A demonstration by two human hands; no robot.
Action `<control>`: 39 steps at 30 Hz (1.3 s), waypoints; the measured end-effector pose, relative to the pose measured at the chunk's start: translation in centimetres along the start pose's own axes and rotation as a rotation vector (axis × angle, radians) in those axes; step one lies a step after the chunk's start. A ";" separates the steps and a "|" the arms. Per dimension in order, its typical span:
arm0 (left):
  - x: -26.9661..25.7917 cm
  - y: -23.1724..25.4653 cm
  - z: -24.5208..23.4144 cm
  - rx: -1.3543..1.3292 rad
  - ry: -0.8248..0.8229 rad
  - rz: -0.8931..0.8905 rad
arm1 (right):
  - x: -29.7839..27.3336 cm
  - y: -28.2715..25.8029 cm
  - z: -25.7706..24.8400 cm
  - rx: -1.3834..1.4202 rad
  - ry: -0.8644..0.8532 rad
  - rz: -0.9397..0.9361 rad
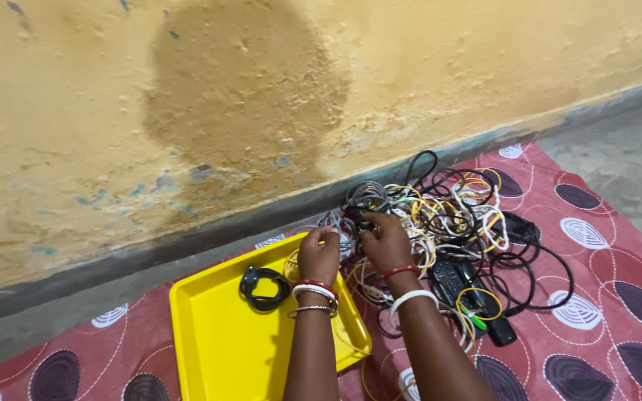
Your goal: The person sorts various black, white, and yellow cables by hand. They pick cables from a pile on a patterned mat, untangle them, wrap them into coils, and place the finished coils onto a yellow tray.
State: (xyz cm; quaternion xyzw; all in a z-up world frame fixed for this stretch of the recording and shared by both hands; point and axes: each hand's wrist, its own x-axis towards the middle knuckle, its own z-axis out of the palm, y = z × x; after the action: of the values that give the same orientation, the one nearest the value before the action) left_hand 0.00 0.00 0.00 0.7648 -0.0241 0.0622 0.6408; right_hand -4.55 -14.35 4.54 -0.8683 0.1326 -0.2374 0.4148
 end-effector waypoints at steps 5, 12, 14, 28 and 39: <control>-0.9 1.1 3.0 -0.085 -0.094 -0.184 | 0.7 3.9 -2.2 -0.015 0.059 0.004; -1.0 -0.9 6.2 0.115 -0.057 0.039 | 1.5 7.4 -3.1 0.018 0.039 0.060; -1.1 -1.2 6.5 0.125 -0.090 0.000 | 1.4 7.6 -3.0 -0.003 0.006 0.106; -1.3 -4.7 8.1 0.125 -0.211 -0.161 | 1.8 10.5 -1.7 0.051 -0.184 0.076; -0.6 -0.3 6.0 0.107 -0.159 0.159 | 3.4 8.1 -3.3 -0.039 -0.060 -0.014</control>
State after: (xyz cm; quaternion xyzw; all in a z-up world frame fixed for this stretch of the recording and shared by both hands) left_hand -0.14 -5.91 -1.39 0.7961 -0.1319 0.0534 0.5882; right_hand -3.62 -23.04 1.00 -0.8839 0.1186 -0.2114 0.4000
